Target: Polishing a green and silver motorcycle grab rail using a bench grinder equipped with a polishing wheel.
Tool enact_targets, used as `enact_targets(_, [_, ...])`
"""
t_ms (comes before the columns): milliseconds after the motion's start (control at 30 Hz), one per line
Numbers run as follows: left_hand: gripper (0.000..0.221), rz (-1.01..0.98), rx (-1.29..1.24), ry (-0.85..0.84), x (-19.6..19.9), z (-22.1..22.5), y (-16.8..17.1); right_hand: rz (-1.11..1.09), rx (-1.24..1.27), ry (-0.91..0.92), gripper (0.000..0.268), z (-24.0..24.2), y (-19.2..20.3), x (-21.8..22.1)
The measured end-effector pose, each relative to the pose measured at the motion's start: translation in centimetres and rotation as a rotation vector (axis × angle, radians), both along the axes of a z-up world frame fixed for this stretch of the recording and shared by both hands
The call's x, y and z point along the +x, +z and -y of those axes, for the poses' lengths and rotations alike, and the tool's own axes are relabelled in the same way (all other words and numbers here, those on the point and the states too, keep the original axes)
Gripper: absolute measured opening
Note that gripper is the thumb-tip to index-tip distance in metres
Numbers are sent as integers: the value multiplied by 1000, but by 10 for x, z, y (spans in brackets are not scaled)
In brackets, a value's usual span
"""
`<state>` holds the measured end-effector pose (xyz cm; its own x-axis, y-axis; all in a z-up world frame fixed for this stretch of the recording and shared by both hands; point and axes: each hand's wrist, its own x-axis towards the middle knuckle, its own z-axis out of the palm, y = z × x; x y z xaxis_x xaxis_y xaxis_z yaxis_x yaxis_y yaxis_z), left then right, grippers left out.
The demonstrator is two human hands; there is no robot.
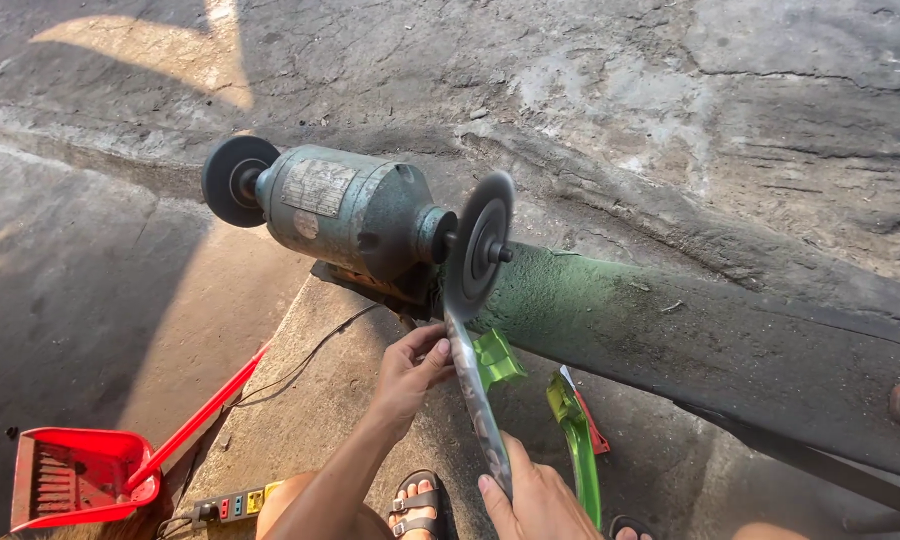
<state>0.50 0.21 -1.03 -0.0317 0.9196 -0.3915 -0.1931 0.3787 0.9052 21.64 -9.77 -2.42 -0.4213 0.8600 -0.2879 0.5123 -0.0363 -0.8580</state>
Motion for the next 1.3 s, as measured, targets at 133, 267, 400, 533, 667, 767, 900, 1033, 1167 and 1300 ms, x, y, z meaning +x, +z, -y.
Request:
enact_targets(133, [41,-16,9,28,-1,-2,-4,-22,46,22,54,-5,12,-3])
enact_targets(267, [39,-30,11,46,3,-5,2,-11,-4,40,56,-11,25,-4])
enact_targets(400, [39,0,29,26,-1,-5,-4,7,22,46,56,-3,2,-6])
enact_targets(533, [42,-46,3,-1,0,1,3,122,74,54,67,12,-45,-9])
enact_targets(667, [41,-78,53,-14,-2,3,-2,133,71,73,72,12,-47,-11])
enact_targets(767, [41,-60,52,10,-2,1,-1,136,71,54,72,7,-34,-14])
enact_targets(900, [41,-84,40,25,-3,-4,2,135,71,82,66,-2,-7,-15])
enact_targets(1033, [42,-99,60,30,-5,-7,0,116,89,84,67,-5,1,-17])
enact_targets(1167, [41,-107,70,36,-5,-11,-1,48,107,98,65,-9,12,-18])
enact_targets(1300, [42,-147,55,27,-3,-13,5,36,74,111,64,-15,26,-19])
